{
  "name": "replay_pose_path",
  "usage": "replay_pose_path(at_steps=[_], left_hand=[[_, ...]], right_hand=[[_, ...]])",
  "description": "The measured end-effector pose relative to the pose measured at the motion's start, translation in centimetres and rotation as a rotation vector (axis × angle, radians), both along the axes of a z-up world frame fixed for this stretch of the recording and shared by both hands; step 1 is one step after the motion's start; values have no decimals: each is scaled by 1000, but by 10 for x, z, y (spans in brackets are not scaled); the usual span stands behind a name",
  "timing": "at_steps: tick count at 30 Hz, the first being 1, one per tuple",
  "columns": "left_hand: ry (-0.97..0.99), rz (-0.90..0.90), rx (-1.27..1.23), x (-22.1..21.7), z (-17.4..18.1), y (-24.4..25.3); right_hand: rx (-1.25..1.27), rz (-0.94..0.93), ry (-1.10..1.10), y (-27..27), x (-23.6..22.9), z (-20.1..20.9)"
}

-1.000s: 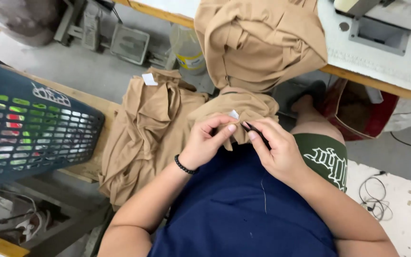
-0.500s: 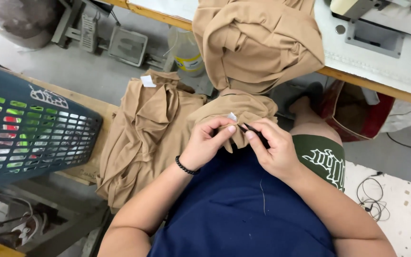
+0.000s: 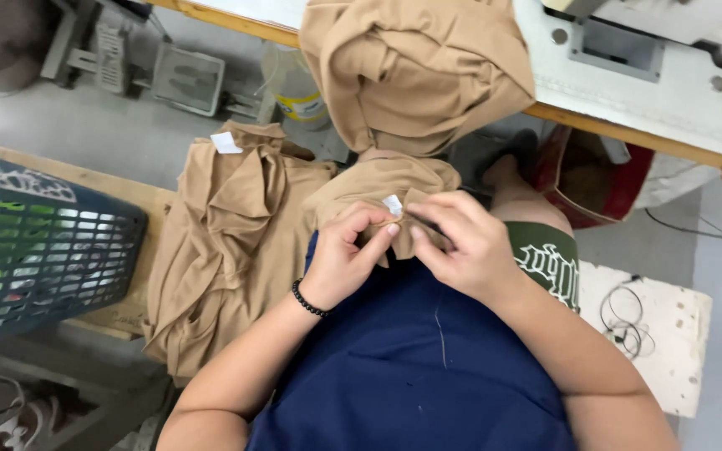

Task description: Trimming excess threads from tan-colored fabric pieces using hand snips at a sewing workstation.

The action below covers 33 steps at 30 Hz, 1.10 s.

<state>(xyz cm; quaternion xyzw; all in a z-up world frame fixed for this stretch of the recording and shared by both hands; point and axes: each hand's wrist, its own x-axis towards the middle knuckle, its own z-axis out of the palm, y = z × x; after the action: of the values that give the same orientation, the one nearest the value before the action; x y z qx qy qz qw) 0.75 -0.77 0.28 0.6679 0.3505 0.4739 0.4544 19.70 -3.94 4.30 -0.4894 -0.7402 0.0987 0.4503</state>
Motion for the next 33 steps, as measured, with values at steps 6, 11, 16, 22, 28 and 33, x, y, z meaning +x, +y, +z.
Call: replay_pose_path(at_steps=[6,11,16,22,28,33], left_hand=[[55,2,103,2,2,-2],[268,81,421,0,-12,-1],[472,83,421,-2,-39,-4],[32,-337,-324,-11,-81,10],[54,-500,-409,-24,-67,16],[361,-236,-188,-12,-79,13]], right_hand=[[-70,30,-24,4,5,-21],[-594,185,706,8,10,-61],[-430,49,413,24,9,-83],[15,587,11,21,6,-47],[-357,406,174,17,10,-71],[-840,303,623,19,7,-75]])
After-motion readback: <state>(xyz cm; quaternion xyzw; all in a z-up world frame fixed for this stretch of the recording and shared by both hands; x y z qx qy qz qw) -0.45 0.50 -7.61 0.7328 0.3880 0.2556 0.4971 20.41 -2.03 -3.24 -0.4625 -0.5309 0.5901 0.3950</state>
